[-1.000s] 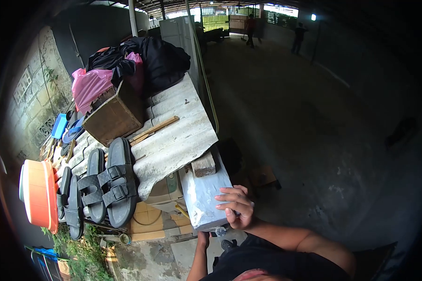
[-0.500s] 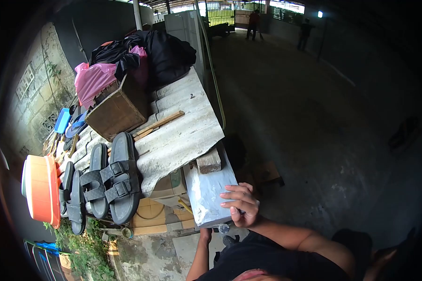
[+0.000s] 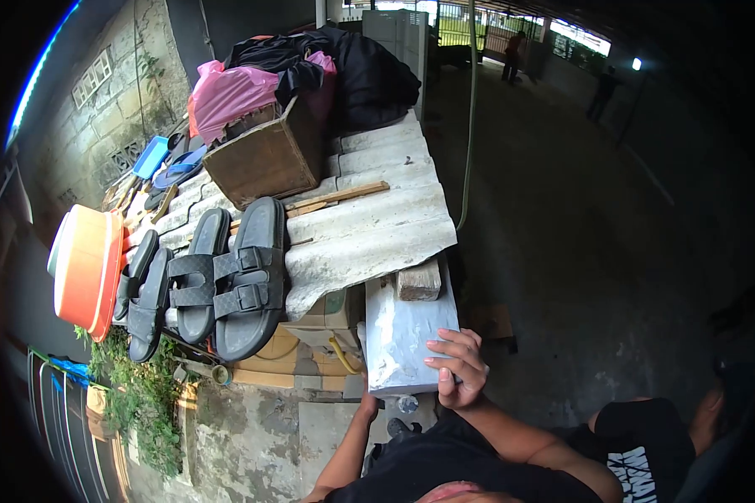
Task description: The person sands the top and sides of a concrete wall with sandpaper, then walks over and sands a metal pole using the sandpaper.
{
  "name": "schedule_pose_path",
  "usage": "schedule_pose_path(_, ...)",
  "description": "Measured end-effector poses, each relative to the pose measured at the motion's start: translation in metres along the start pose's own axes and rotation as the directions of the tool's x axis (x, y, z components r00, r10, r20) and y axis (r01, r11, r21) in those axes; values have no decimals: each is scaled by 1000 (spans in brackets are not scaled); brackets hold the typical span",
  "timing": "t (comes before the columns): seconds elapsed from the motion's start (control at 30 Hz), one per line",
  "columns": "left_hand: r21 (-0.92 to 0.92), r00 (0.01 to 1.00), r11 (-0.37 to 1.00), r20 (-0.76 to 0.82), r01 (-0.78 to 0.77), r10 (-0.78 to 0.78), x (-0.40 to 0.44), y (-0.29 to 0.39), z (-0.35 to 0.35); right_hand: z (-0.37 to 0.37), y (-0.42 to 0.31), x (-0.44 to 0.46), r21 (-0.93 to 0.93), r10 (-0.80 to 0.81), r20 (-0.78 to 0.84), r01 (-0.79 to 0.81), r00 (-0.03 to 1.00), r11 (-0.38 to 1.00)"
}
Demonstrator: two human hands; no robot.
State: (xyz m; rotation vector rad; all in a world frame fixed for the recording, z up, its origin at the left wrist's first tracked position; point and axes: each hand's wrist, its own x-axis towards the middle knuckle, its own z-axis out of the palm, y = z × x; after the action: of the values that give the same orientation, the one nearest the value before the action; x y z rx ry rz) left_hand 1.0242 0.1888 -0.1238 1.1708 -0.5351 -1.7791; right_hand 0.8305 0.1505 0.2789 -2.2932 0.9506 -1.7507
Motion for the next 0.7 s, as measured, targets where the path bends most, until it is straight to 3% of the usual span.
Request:
schedule_pose_path(0.2, 73, 1000, 997, -28, -6, 8, -45, 23, 25, 2, -3, -1, -2, 31, 0, -31, 1000, 1000)
schedule_pose_path(0.23, 21, 991, 991, -34, -130, 131, -53, 28, 37, 1, -4, -1, -6, 35, 10, -34, 999, 999)
schedule_pose_path(0.4, -30, 984, 986, -80, -164, 161, -56, 24, 45, -2, -3, -2, 20, 23, 52, -24, 998, 999)
schedule_pose_path(0.7, -24, 901, 929, -257, -368, 350, -60, 20, 63, -13, 7, -2, 121, -18, 151, 0, 988, 993)
